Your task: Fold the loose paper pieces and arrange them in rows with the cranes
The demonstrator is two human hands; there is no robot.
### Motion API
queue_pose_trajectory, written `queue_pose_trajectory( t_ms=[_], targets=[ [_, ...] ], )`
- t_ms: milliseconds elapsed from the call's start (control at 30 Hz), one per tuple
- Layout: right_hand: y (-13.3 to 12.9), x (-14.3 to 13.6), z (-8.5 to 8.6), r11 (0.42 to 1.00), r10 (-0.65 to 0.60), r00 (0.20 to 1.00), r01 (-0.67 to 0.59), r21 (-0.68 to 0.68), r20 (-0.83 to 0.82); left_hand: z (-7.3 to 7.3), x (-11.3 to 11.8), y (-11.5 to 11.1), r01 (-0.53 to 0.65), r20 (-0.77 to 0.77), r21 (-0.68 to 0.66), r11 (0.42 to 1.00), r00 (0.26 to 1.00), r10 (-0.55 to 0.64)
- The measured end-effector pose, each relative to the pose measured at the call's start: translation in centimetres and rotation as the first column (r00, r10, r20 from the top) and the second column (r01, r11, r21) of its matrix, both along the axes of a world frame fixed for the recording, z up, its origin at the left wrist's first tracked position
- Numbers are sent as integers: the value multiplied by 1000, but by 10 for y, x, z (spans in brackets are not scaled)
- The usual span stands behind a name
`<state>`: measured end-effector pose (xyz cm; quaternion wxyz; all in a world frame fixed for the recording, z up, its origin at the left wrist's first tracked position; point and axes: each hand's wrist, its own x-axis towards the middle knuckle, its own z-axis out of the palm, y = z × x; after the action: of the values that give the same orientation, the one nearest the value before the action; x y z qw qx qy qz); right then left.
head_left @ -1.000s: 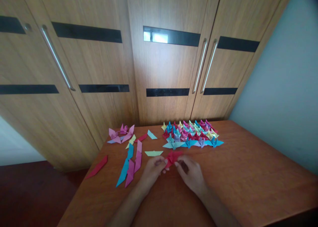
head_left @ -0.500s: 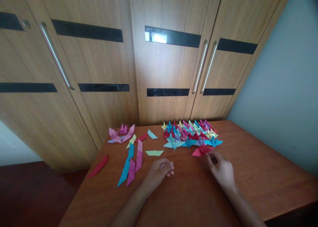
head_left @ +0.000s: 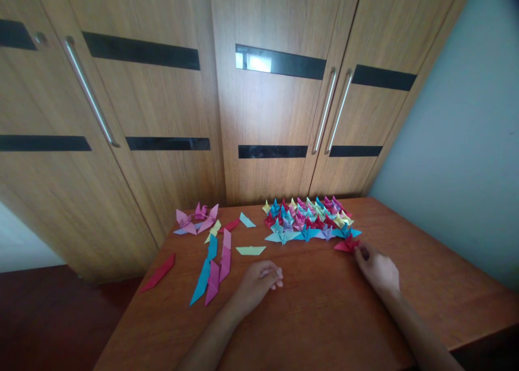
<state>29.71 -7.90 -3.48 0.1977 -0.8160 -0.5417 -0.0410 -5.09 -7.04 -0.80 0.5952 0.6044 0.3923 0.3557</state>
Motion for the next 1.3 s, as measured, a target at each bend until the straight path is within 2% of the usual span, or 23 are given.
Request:
queue_pose_trajectory(
  t_ms=[333, 933, 1300],
  targets=[
    [11, -2, 3, 1000, -12, 997, 13, -15, 82, -7, -2, 2, 26, -11, 26, 999, 1000, -25],
    [13, -15, 8, 995, -43, 997, 49, -90, 65, -13, -3, 3, 51, -35, 61, 997, 998, -49],
    [16, -22, 13, 992, -61, 997, 66, -109, 50, -11, -3, 3, 63, -28, 61, 996, 998, -62]
  ],
)
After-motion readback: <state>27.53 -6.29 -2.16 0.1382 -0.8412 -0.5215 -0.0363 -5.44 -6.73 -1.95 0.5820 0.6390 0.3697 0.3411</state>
